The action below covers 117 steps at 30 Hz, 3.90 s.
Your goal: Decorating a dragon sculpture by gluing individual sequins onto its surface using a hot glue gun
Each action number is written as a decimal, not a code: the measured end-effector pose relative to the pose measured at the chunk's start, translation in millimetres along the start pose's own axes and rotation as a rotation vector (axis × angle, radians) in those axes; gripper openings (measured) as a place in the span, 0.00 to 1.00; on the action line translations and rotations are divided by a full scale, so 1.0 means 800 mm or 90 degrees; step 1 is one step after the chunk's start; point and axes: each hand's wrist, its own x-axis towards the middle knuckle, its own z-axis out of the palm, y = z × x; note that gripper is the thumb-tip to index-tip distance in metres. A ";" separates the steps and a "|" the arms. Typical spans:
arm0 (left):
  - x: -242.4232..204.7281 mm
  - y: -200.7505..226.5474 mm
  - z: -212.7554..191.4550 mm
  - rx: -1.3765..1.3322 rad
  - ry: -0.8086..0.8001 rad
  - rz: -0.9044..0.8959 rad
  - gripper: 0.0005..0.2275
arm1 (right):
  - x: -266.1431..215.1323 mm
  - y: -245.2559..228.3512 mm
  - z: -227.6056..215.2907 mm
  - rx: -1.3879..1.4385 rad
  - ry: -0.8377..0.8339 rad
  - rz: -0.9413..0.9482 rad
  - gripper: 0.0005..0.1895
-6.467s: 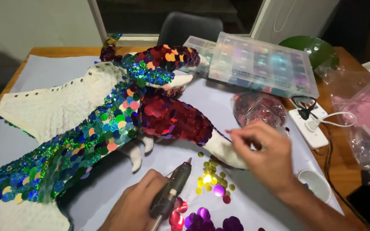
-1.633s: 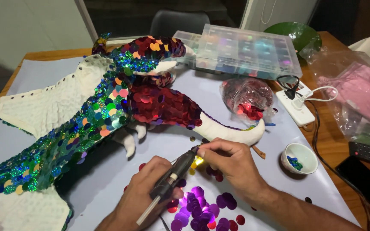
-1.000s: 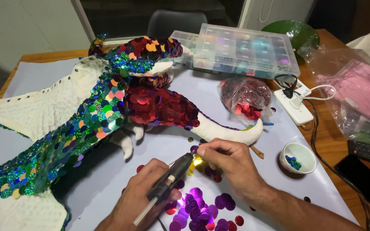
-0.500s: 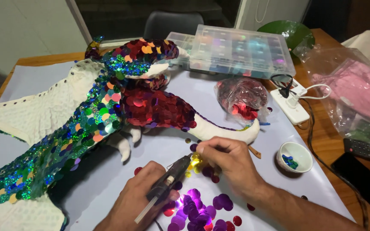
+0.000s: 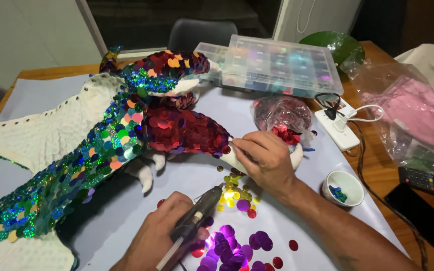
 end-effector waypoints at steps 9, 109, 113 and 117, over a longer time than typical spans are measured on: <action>-0.001 -0.006 0.003 0.012 0.024 0.010 0.13 | -0.005 0.010 -0.002 -0.019 -0.022 -0.073 0.06; -0.003 0.041 0.001 -0.206 0.201 -0.032 0.08 | -0.021 -0.109 -0.034 0.564 -0.169 0.616 0.03; -0.004 0.043 -0.008 -0.106 0.138 0.117 0.18 | -0.007 -0.099 -0.044 0.454 -0.062 0.734 0.06; -0.001 0.039 -0.001 -0.107 0.124 0.173 0.20 | -0.013 -0.100 -0.040 0.475 -0.049 0.738 0.07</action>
